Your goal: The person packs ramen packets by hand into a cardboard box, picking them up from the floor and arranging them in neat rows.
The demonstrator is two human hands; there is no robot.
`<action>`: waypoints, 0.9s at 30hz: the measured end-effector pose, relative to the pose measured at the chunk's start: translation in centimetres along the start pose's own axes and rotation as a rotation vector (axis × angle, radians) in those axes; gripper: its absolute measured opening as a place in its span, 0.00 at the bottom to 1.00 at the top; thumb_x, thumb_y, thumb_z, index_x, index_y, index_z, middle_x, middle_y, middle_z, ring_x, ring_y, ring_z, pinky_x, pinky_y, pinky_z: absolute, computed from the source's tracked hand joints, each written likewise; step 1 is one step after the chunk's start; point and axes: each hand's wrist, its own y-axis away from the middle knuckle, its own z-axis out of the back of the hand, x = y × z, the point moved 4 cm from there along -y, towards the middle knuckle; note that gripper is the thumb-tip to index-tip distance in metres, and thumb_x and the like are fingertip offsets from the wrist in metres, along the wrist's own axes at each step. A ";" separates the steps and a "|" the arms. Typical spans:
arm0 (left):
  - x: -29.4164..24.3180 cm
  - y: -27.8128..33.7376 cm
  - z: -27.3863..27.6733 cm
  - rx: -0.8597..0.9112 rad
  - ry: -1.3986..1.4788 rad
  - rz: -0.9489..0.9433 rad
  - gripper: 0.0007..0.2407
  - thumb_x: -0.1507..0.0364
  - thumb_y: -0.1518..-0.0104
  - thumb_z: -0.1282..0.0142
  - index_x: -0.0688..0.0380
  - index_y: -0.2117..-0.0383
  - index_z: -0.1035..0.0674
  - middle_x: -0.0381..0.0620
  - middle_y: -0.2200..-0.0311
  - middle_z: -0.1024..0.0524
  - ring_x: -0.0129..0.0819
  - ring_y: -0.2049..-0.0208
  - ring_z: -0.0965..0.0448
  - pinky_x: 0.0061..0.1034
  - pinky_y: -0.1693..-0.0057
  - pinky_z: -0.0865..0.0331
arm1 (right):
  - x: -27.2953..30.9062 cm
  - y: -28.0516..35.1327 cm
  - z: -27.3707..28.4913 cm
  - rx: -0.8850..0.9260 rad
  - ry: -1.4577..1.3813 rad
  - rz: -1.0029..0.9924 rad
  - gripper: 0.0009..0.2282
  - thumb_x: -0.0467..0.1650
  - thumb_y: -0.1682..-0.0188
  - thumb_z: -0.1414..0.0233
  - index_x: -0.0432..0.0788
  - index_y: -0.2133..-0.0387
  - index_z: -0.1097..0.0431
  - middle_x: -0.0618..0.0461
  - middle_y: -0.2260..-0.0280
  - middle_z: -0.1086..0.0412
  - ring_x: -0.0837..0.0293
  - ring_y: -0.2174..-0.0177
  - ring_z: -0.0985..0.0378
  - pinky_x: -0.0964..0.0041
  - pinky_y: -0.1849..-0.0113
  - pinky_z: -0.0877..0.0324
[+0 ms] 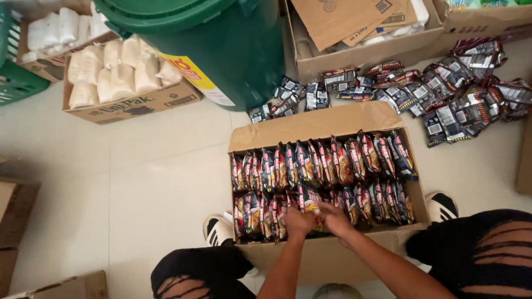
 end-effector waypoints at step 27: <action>-1.6 2.0 -0.8 0.254 -0.635 -0.023 0.11 0.67 0.38 0.49 0.57 0.60 0.16 0.54 0.56 0.18 0.49 0.55 0.16 0.40 0.51 0.22 | -3.2 -1.6 -0.5 0.033 0.531 0.058 0.20 0.33 0.46 0.52 0.44 0.39 0.34 0.44 0.39 0.33 0.51 0.40 0.33 0.62 0.41 0.41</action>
